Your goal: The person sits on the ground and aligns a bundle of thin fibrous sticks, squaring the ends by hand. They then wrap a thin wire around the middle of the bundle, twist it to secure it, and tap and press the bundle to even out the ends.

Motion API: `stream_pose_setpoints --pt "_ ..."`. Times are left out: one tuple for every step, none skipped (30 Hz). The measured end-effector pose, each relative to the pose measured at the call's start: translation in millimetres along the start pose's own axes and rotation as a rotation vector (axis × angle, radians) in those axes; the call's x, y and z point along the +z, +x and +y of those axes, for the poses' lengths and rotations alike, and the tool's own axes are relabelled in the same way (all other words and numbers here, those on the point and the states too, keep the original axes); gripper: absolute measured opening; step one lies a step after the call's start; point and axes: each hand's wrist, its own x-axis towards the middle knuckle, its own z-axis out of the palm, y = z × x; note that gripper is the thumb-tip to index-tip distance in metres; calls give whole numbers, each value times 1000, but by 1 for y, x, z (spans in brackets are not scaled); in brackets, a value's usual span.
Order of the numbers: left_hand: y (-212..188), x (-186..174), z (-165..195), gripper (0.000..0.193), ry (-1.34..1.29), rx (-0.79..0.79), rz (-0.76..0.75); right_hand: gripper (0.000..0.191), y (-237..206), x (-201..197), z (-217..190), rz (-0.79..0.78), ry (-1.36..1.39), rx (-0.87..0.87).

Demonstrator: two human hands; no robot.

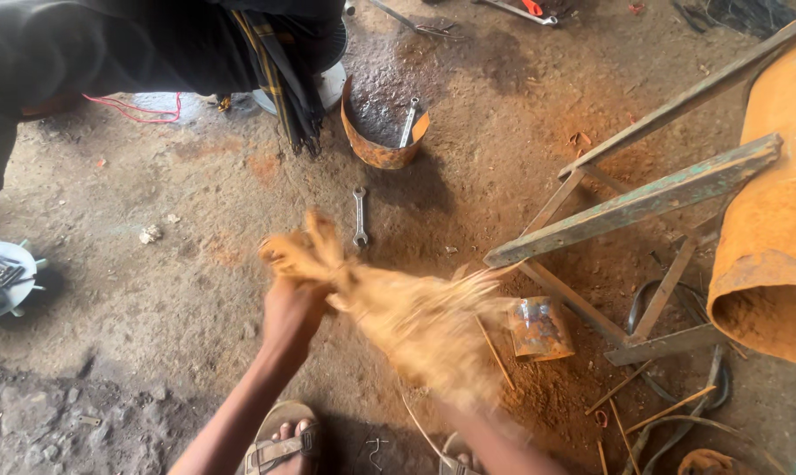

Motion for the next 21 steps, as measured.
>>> stream_pose_setpoints --pt "7 12 7 19 59 98 -55 13 0 1 1 54 87 -14" --pt "17 26 13 20 120 205 -109 13 -1 -1 3 109 161 -31" --pt "26 45 18 21 211 227 -147 12 2 -2 5 145 190 -48" --pt "33 67 20 23 302 238 -185 11 3 -5 5 174 198 -57" --pt "37 90 20 30 457 257 -193 11 5 -9 7 192 198 -71" --pt "42 109 18 39 612 277 -203 10 6 -14 7 177 174 -83" --pt "43 125 11 42 616 398 -183 12 5 -18 7 189 107 -71" --pt "40 137 2 45 615 517 -161 15 2 -21 5 202 36 -57" --pt "39 144 -6 48 610 633 -132 19 -1 -26 4 211 -38 -39" --pt "39 148 -11 37 611 641 -134 18 -4 -31 4 197 -189 -73" --pt "39 147 -14 28 621 646 -141 17 -8 -38 5 183 -331 -102" --pt "39 145 -21 21 634 643 -150 17 -14 -43 7 167 -470 -122" --pt "41 140 -27 29 578 636 -153 13 -18 -43 7 296 -587 -122" --pt "43 134 -30 39 521 618 -155 17 -21 -43 6 423 -709 -111" --pt "44 127 -36 31 529 677 -188 14 -27 -43 6 413 -811 -180" --pt "44 119 -40 23 535 741 -217 11 -30 -41 3 395 -913 -257" --pt "40 113 -46 19 414 749 -219 11 -35 -39 2 366 -996 -226" --pt "38 109 -51 18 291 764 -211 15 -37 -36 -1 331 -1081 -206" --pt "34 106 -55 19 167 784 -198 20 -39 -33 -4 292 -1167 -193" --pt "30 105 -60 18 149 713 -202 19 -42 -31 -6 278 -1319 -250" --pt "26 106 -64 18 130 643 -206 19 -44 -30 -8 258 -1470 -312"
